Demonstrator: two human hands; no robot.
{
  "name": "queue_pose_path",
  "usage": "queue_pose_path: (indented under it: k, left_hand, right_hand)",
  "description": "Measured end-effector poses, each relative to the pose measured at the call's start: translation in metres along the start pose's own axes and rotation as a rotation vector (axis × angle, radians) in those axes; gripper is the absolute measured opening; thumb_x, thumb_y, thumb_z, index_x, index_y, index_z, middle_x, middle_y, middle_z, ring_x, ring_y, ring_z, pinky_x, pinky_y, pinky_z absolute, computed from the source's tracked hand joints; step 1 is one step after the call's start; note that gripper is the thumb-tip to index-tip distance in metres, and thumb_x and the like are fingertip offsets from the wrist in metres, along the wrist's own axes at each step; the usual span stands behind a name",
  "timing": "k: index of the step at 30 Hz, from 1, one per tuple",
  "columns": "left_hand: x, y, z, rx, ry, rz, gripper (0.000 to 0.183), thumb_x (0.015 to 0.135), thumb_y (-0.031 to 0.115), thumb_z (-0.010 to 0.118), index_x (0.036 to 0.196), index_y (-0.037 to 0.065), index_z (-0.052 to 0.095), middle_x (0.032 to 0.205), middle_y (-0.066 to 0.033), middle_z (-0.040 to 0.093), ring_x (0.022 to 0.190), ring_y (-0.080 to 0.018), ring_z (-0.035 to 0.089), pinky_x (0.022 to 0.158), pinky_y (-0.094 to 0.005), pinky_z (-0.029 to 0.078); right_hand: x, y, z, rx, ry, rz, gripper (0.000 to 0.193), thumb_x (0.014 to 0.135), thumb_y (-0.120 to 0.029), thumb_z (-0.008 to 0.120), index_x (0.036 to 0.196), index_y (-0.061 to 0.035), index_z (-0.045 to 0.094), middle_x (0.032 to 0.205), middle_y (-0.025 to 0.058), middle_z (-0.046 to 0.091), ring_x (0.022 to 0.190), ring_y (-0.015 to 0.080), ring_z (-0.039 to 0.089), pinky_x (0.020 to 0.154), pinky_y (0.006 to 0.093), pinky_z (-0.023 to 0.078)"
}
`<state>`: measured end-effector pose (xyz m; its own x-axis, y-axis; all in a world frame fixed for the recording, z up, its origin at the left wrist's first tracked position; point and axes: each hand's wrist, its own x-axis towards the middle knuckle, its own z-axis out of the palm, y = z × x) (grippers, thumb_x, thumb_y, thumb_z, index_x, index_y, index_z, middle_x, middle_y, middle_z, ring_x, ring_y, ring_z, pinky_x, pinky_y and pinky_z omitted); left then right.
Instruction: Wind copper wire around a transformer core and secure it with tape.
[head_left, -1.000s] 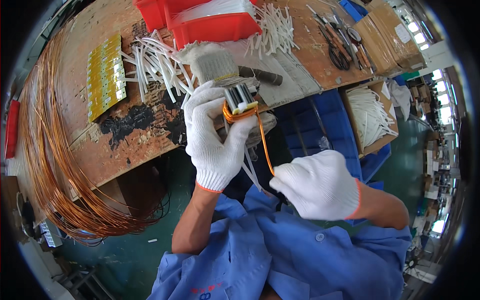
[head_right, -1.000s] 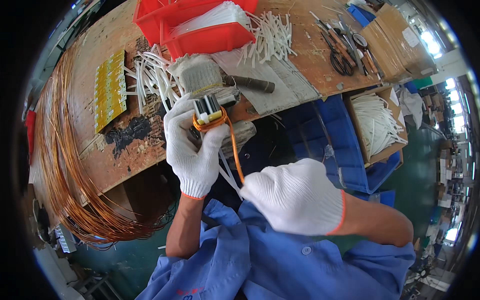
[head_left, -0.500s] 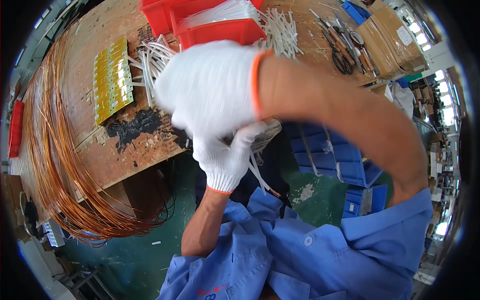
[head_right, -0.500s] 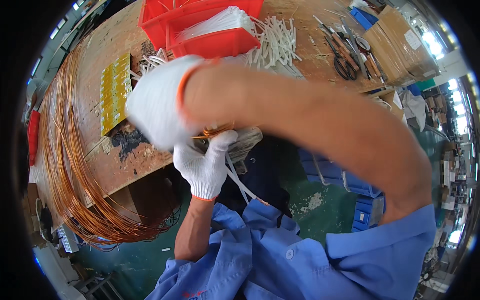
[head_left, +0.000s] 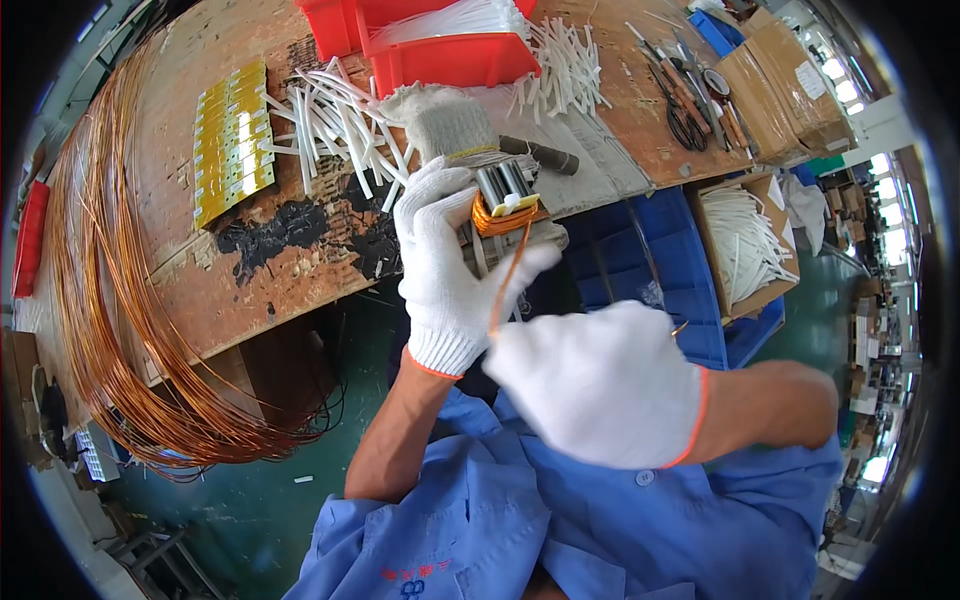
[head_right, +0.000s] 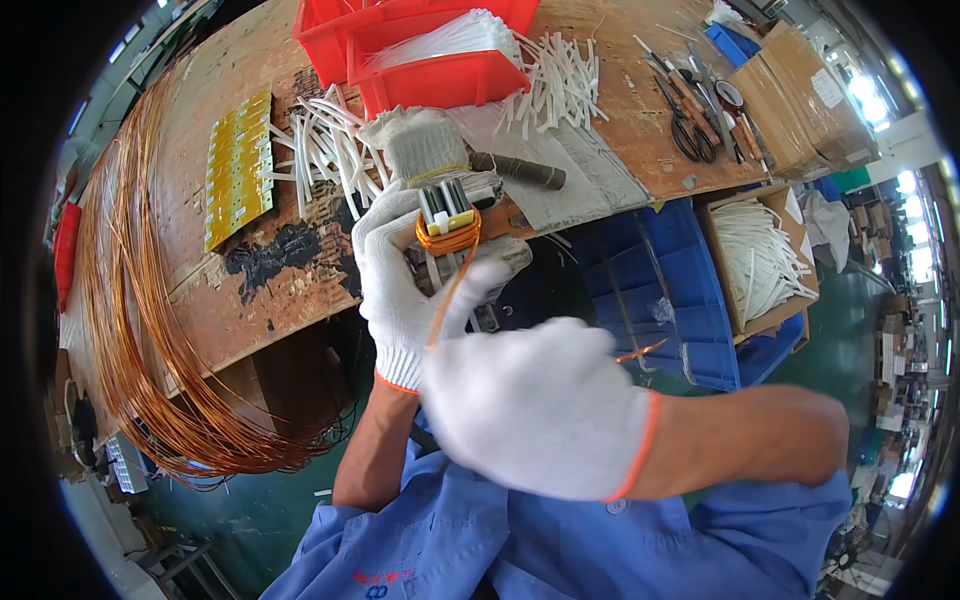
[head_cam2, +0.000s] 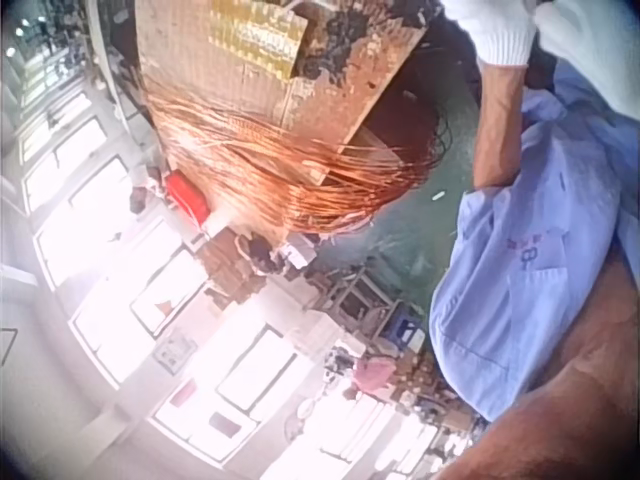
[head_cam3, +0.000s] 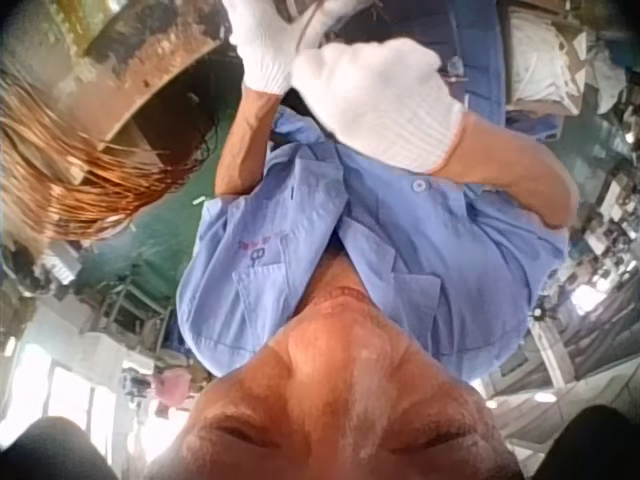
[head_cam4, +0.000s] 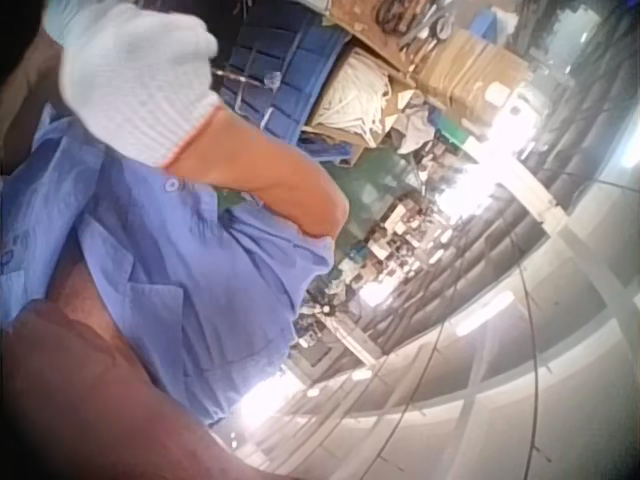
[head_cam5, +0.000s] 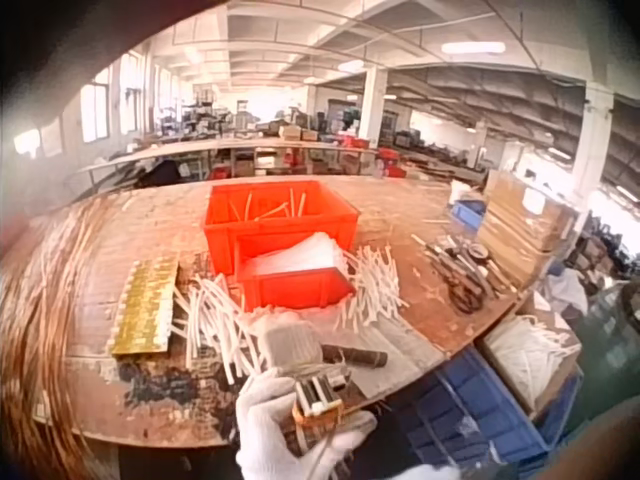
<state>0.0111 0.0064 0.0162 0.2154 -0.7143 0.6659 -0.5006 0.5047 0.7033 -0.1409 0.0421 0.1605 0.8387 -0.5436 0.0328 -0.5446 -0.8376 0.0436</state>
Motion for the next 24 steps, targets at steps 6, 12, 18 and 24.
queue_pose_path:
  k: [6,12,18,24]
  left_hand:
    - [-0.030,-0.001,0.018,-0.234,0.140,-0.410,0.058,0.083,0.017,0.098,0.128,-0.002,0.065,0.142,-0.0194,0.064,0.131,-0.0342,0.066,0.114,-0.0450,0.052]
    - [-0.009,-0.003,0.005,0.004,0.152,-0.143,0.066,0.072,0.019,0.105,0.121,-0.001,0.065,0.144,-0.0215,0.060,0.138,-0.0400,0.059,0.117,-0.0487,0.050]
    - [-0.005,0.001,0.007,-0.036,0.047,0.027,0.081,0.068,0.015,0.106,0.132,-0.002,0.060,0.145,-0.0237,0.058,0.140,-0.0457,0.057,0.119,-0.0525,0.048]
    - [-0.028,0.002,0.013,-0.097,0.159,-0.311,0.054,0.085,0.018,0.095,0.128,0.001,0.067,0.144,-0.0202,0.062,0.140,-0.0291,0.060,0.118,-0.0441,0.050]
  right_hand:
    - [0.136,0.043,-0.022,0.107,-0.144,-0.175,0.020,0.083,-0.021,0.076,0.081,-0.0019,0.076,0.075,0.0161,0.073,0.064,0.0349,0.073,0.062,0.0431,0.062]
    - [0.067,0.140,0.024,0.734,-0.280,0.237,0.016,0.100,-0.020,0.073,0.094,-0.0071,0.080,0.080,0.0135,0.073,0.074,0.0318,0.073,0.067,0.0448,0.058]
    - [-0.019,0.010,0.007,0.116,-0.105,0.082,0.018,0.091,-0.021,0.076,0.098,-0.0046,0.073,0.075,0.0112,0.066,0.063,0.0243,0.070,0.052,0.0394,0.052]
    - [0.109,0.027,-0.017,0.042,-0.022,-0.275,0.025,0.081,-0.024,0.073,0.089,-0.0015,0.081,0.082,0.0146,0.073,0.063,0.0313,0.069,0.056,0.0407,0.057]
